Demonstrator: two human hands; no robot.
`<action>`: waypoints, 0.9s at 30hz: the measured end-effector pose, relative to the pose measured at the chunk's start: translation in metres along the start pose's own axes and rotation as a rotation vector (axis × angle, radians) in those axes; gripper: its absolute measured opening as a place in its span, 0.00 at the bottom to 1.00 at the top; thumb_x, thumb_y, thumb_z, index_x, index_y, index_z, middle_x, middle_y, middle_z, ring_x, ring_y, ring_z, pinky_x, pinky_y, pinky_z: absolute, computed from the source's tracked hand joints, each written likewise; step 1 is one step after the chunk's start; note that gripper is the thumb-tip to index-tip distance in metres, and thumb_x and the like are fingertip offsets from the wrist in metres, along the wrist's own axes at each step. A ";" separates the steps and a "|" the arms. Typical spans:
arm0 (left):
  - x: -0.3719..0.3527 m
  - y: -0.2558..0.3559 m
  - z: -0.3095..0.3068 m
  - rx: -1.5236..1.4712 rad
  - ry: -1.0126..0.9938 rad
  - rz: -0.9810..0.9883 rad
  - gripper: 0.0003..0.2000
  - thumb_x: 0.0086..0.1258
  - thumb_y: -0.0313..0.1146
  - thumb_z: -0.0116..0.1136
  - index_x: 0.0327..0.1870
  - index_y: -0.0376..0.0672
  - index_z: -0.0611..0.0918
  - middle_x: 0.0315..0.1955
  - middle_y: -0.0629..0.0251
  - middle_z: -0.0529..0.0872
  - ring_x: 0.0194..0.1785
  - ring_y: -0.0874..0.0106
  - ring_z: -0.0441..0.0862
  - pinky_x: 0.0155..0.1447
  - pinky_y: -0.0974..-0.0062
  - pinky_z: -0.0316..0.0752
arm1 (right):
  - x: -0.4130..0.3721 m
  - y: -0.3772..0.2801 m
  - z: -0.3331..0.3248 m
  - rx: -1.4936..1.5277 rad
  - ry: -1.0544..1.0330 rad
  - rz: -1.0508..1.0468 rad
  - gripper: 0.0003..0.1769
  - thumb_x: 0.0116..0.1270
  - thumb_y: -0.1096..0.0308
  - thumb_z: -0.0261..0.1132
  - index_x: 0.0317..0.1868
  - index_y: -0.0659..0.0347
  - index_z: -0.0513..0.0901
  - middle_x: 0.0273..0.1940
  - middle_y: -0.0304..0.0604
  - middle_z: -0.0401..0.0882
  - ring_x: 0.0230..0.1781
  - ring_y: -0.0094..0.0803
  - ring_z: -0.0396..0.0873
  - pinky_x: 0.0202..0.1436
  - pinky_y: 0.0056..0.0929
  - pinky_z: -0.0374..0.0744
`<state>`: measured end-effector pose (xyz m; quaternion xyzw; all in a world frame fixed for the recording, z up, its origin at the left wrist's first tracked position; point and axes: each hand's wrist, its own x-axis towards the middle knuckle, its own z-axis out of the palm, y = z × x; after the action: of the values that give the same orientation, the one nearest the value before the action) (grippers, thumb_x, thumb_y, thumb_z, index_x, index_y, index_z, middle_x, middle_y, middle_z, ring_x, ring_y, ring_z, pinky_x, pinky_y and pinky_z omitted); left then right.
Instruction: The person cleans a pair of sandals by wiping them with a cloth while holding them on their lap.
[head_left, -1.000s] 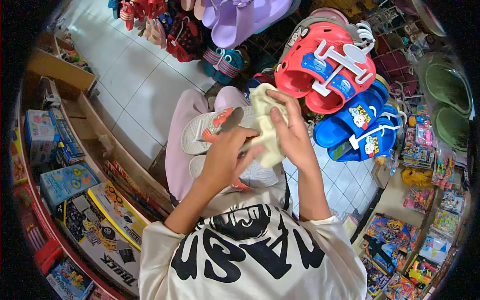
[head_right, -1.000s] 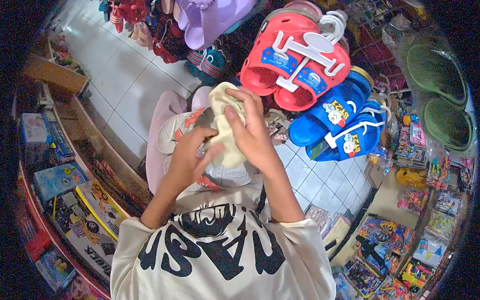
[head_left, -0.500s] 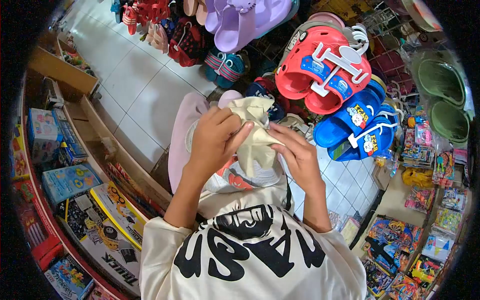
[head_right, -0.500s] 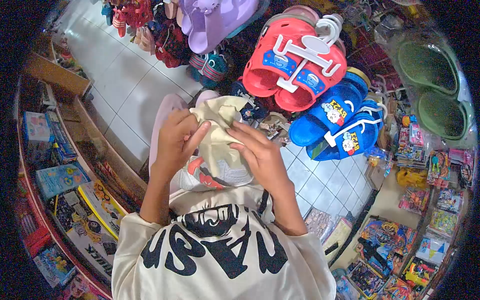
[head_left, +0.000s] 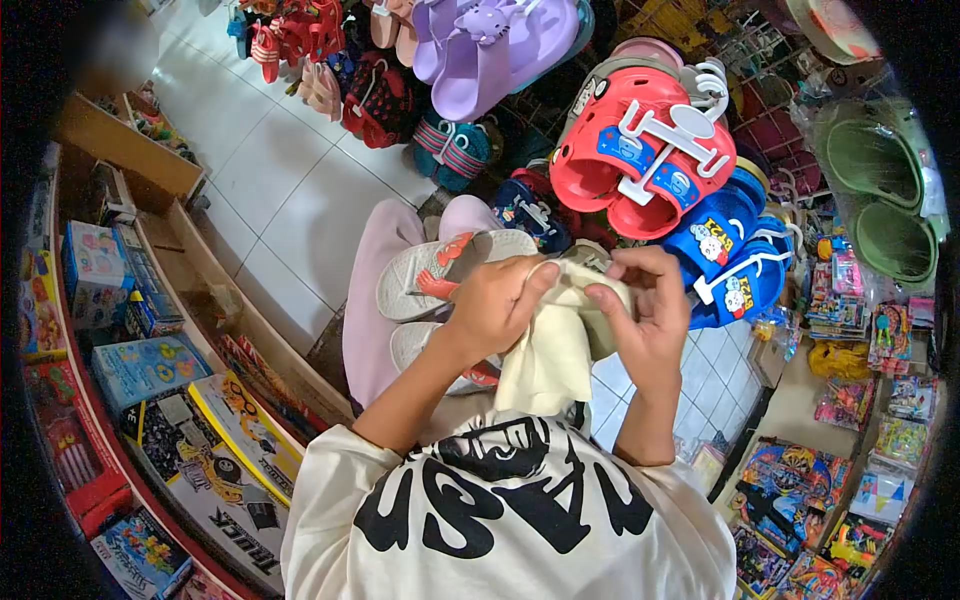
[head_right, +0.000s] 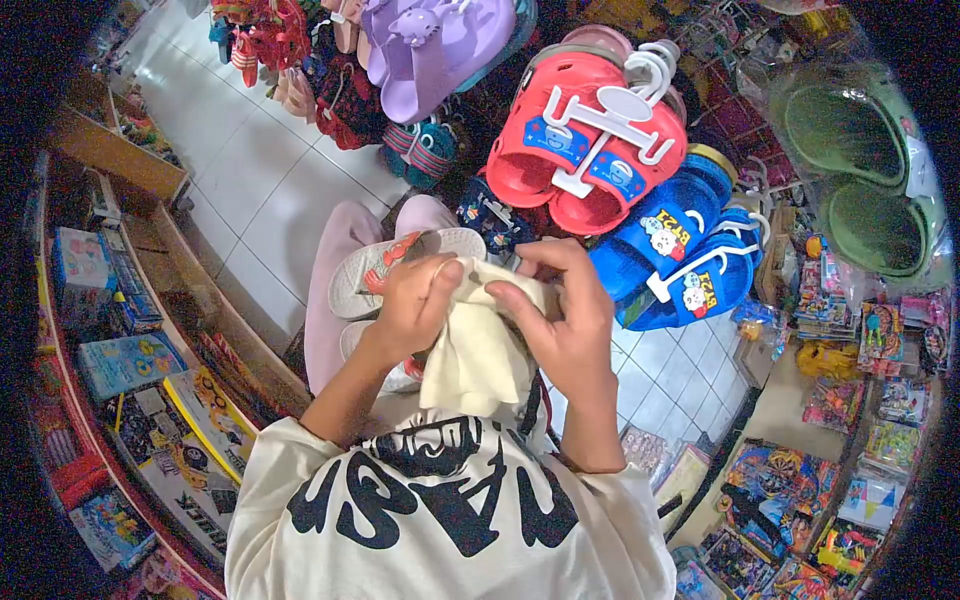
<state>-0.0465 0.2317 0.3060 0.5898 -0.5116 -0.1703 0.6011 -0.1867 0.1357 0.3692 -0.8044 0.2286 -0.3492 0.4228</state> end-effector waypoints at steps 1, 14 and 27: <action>-0.003 -0.004 0.002 -0.087 0.022 -0.023 0.15 0.73 0.37 0.50 0.30 0.34 0.78 0.22 0.50 0.77 0.26 0.51 0.75 0.31 0.63 0.69 | -0.004 0.006 0.001 0.011 -0.027 0.032 0.20 0.56 0.74 0.73 0.48 0.65 0.76 0.36 0.42 0.77 0.33 0.27 0.74 0.37 0.25 0.75; 0.003 -0.012 -0.007 -0.038 -0.043 -0.016 0.22 0.52 0.32 0.71 0.47 0.39 0.76 0.43 0.60 0.79 0.44 0.67 0.77 0.49 0.72 0.71 | -0.008 0.020 -0.020 -0.006 0.046 0.318 0.09 0.69 0.73 0.60 0.47 0.67 0.81 0.40 0.42 0.84 0.40 0.23 0.79 0.46 0.24 0.77; 0.019 0.009 0.007 -0.266 -0.026 -0.284 0.07 0.75 0.32 0.52 0.44 0.38 0.76 0.30 0.61 0.80 0.31 0.75 0.77 0.37 0.76 0.71 | 0.030 -0.016 -0.049 -0.152 -0.066 0.048 0.10 0.62 0.76 0.67 0.44 0.66 0.82 0.38 0.41 0.81 0.37 0.26 0.80 0.43 0.25 0.77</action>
<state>-0.0477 0.2152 0.3202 0.5692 -0.4038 -0.3270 0.6372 -0.2025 0.0987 0.4132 -0.8395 0.2597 -0.2938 0.3762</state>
